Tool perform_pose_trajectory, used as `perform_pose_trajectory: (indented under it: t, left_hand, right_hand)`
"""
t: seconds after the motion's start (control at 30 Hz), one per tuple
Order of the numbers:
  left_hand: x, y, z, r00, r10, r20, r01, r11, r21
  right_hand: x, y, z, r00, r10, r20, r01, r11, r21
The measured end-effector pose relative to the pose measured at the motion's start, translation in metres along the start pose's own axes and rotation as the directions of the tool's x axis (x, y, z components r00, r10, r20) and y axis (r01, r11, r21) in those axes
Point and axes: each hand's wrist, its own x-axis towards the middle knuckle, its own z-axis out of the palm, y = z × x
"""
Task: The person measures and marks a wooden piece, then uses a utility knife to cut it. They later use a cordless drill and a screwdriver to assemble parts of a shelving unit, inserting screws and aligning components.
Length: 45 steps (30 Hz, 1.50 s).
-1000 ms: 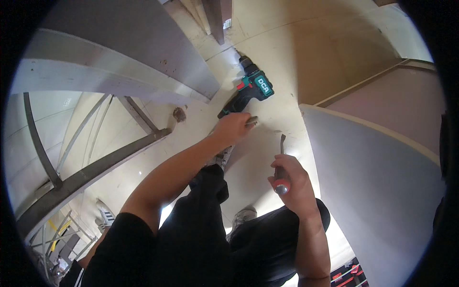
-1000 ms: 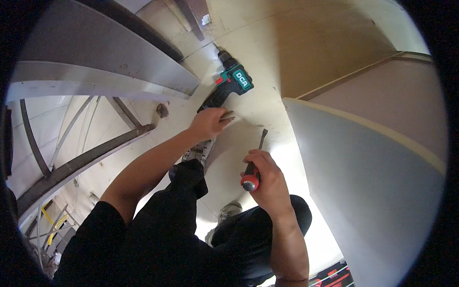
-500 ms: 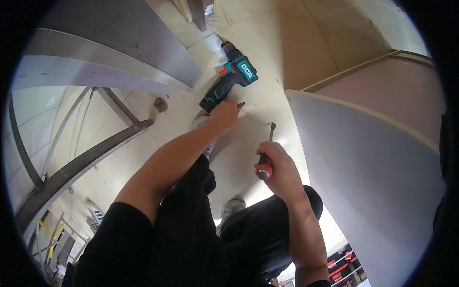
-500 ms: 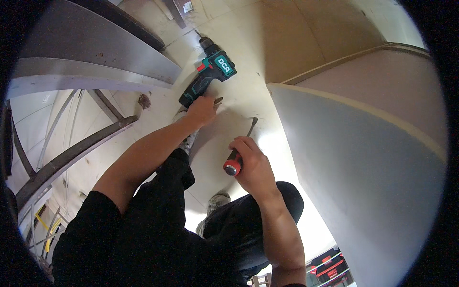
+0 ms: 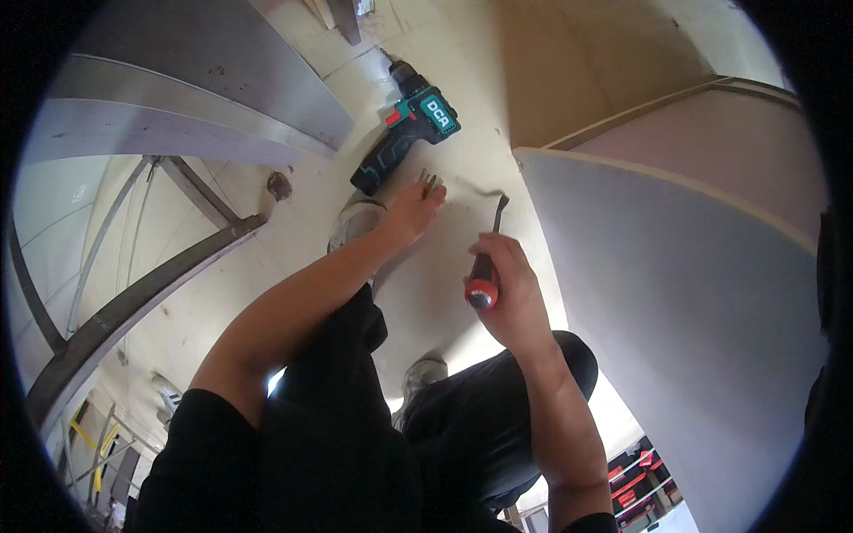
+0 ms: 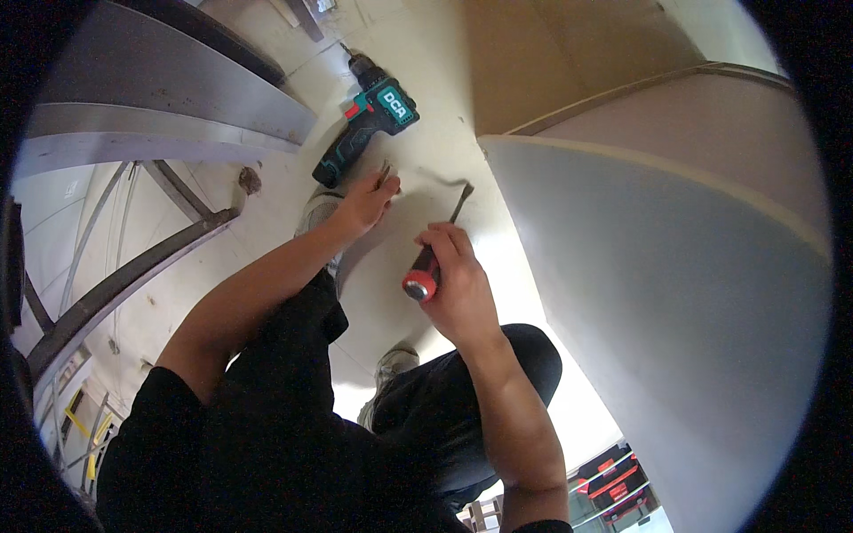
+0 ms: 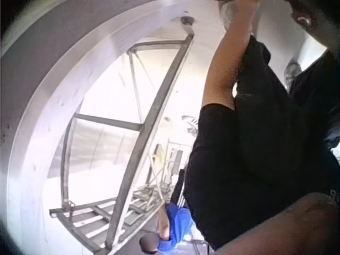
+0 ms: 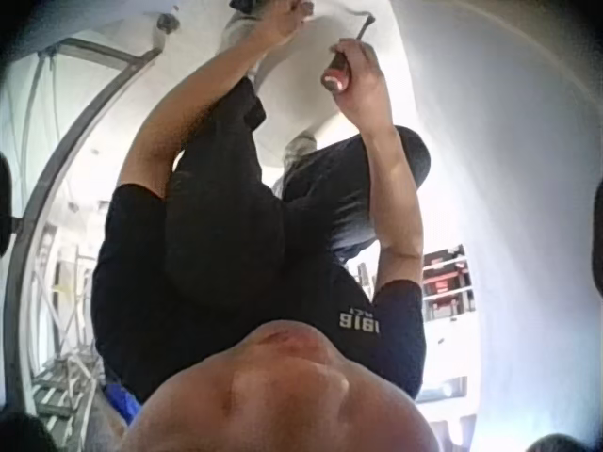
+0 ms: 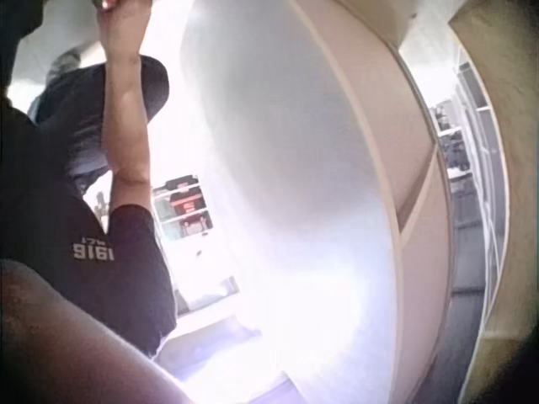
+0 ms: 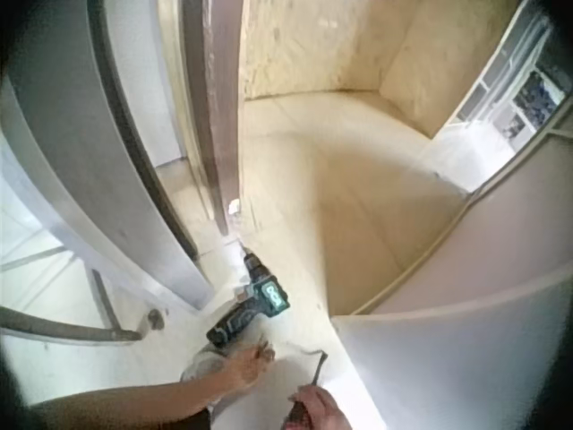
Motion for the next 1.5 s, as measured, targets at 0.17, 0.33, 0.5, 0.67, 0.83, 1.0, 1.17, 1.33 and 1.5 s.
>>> perform_pose_trajectory:
  t: [0.17,0.33,0.5,0.67,0.83,1.0,1.17,1.33,1.5]
  left_hand:
    - [-0.056,0.043,0.013,0.919,-0.152,0.363,0.347,0.75,-0.563]
    - [-0.054,0.023,0.001,0.8,0.061,0.597,0.352,0.759,-0.548]
    - [-0.065,0.031,0.004,0.726,0.118,0.678,0.315,0.819,-0.479]
    - [-0.081,0.027,0.01,0.71,0.107,0.696,0.174,0.931,-0.32]
    - [-0.107,0.057,0.022,0.801,0.158,0.578,-0.084,0.985,-0.152]
    - [-0.135,0.101,0.023,0.875,0.221,0.43,-0.363,0.888,0.282]
    - [-0.149,0.12,0.024,0.848,0.33,0.414,-0.492,0.781,0.384]
    - [-0.151,0.115,0.017,0.835,0.252,0.49,-0.468,0.793,0.39]
    - [-0.152,0.108,0.015,0.85,0.202,0.486,-0.46,0.735,0.498]
  right_hand:
    - [0.009,-0.001,0.025,0.997,-0.007,0.08,0.008,1.0,-0.014]
    - [-0.004,0.0,0.04,0.987,-0.045,0.157,0.07,0.985,-0.158]
    - [-0.018,-0.012,0.023,0.937,-0.074,0.342,0.136,0.977,-0.163]
    - [-0.026,-0.018,-0.008,0.847,-0.021,0.531,0.04,0.999,-0.026]
    - [-0.021,-0.025,-0.009,0.992,0.087,0.093,-0.108,0.961,0.254]
    - [-0.019,-0.037,-0.012,0.948,0.304,0.091,-0.293,0.727,0.621]
    - [-0.019,-0.047,-0.021,0.939,0.302,0.166,-0.317,0.57,0.758]
    - [-0.021,-0.037,-0.018,0.907,0.33,0.262,-0.387,0.41,0.826]
    - [-0.022,-0.036,-0.007,0.892,0.375,0.251,-0.417,0.474,0.775]
